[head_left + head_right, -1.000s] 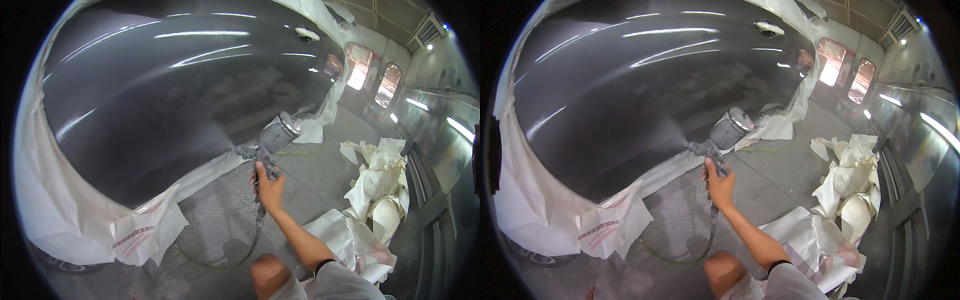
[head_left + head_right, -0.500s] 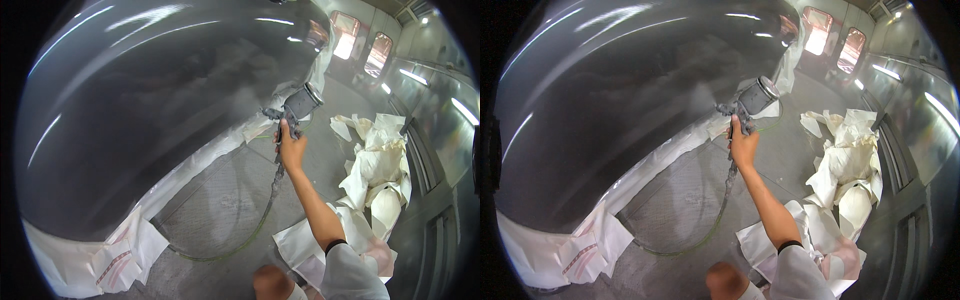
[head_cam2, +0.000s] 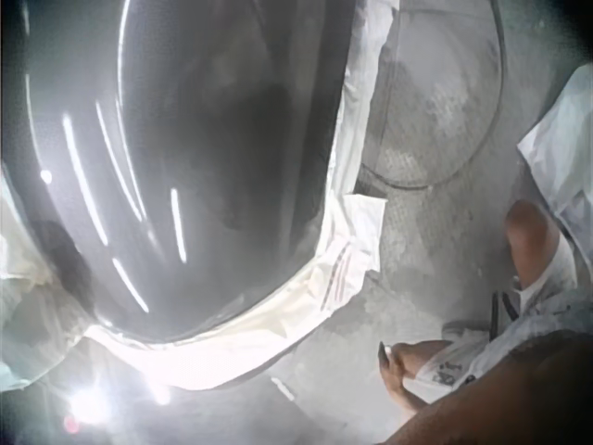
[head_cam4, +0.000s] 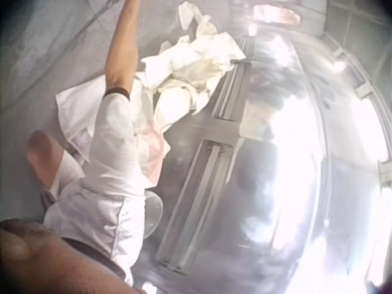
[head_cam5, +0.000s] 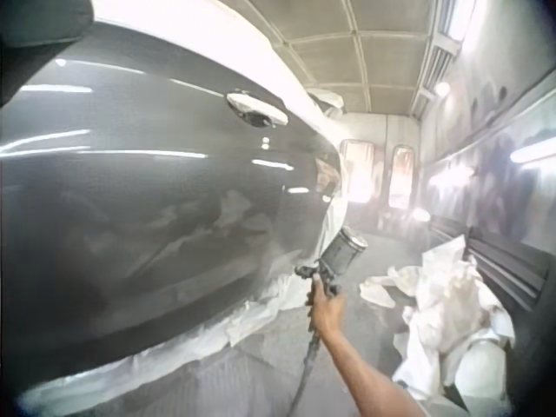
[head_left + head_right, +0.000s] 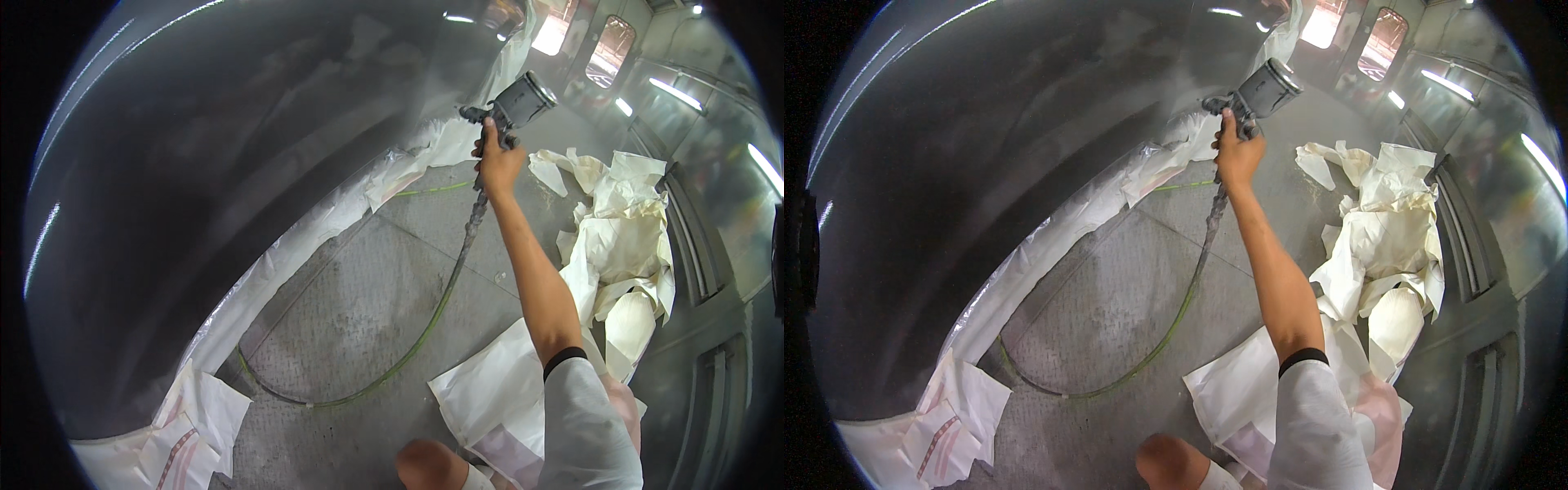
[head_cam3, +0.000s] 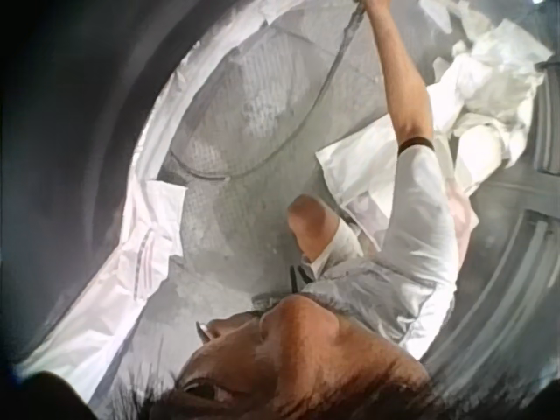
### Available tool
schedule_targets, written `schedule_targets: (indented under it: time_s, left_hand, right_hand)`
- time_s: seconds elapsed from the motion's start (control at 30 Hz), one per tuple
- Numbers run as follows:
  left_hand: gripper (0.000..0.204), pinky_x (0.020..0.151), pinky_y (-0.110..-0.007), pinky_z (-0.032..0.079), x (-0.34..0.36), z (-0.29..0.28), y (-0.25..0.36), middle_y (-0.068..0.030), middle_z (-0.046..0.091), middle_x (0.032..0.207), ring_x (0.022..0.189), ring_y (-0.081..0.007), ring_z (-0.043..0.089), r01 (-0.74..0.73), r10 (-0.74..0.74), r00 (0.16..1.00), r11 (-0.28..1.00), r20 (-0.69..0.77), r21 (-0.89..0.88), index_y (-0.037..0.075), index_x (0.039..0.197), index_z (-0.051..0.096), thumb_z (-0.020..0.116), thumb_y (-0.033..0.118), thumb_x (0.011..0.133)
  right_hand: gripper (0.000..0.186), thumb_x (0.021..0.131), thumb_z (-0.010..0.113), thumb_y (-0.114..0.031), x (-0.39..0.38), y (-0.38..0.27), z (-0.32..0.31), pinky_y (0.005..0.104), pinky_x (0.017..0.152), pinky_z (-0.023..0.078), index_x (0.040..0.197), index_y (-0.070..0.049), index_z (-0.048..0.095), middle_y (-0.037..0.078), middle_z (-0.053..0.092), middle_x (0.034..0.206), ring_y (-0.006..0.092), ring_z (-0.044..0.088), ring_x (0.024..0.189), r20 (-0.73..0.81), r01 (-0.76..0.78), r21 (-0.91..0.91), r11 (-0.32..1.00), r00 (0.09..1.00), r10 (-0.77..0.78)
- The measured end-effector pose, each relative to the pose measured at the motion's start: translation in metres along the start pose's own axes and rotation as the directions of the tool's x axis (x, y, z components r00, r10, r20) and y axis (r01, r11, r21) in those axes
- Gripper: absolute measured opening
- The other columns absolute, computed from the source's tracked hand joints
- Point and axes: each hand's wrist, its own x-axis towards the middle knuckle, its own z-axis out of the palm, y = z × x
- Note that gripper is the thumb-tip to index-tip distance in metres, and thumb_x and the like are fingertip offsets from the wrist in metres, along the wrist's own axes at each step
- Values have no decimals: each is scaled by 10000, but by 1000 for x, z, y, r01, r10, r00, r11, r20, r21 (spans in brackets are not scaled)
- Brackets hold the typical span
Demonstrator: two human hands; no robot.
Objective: The person uses a spray gun to apply a coat of dark grey paint to the hood and front fender of a car in a paint booth. After finishing the spray, the person walks to a workbench, cleans the spray gun with a cloth, and wipes their hands.
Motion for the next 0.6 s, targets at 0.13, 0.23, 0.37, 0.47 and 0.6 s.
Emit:
schedule_targets:
  time_s: [0.13,0.23,0.37,0.47,0.6]
  left_hand:
    - [675,1066,-397,316,-3,4,-2,-260,418,1384,1292,-374,389,10,-11,1000,999,-11,-51,-19,1382,379,474,474,930]
    - [645,1061,-399,317,-3,7,-6,-257,429,1376,1284,-374,399,-5,1,999,993,-33,-119,-15,1376,391,500,440,932]
    - [606,1056,-401,319,-8,4,-19,-254,443,1366,1272,-374,411,-43,12,994,954,-106,-297,-10,1368,408,534,393,933]
    - [598,1068,-401,305,-1,-15,-38,-258,445,1361,1276,-373,405,212,-190,977,922,100,-325,-29,1360,404,534,371,936]
    - [595,1076,-405,296,-3,-34,-4,-262,449,1355,1277,-368,408,-328,303,926,941,-226,-81,-33,1353,409,557,350,922]
  right_hand:
    - [383,862,665,-376,22,18,-3,251,381,419,757,-11,619,47,598,604,130,583,474,-46,103,-61,993,993,-106]
    - [389,856,669,-389,17,15,-6,257,381,410,734,-25,600,47,594,601,123,579,470,-64,106,-89,990,992,-112]
    - [390,849,673,-410,-56,-20,-13,245,394,405,792,-34,587,50,595,645,109,564,508,65,-75,-46,996,995,78]
    - [385,869,652,-398,-116,-55,-18,238,405,412,812,-22,592,55,603,665,105,567,527,176,-72,-68,995,981,83]
    - [356,901,621,-361,-200,-97,-3,237,403,414,811,-17,591,53,603,658,102,569,528,253,-91,-34,995,963,97]
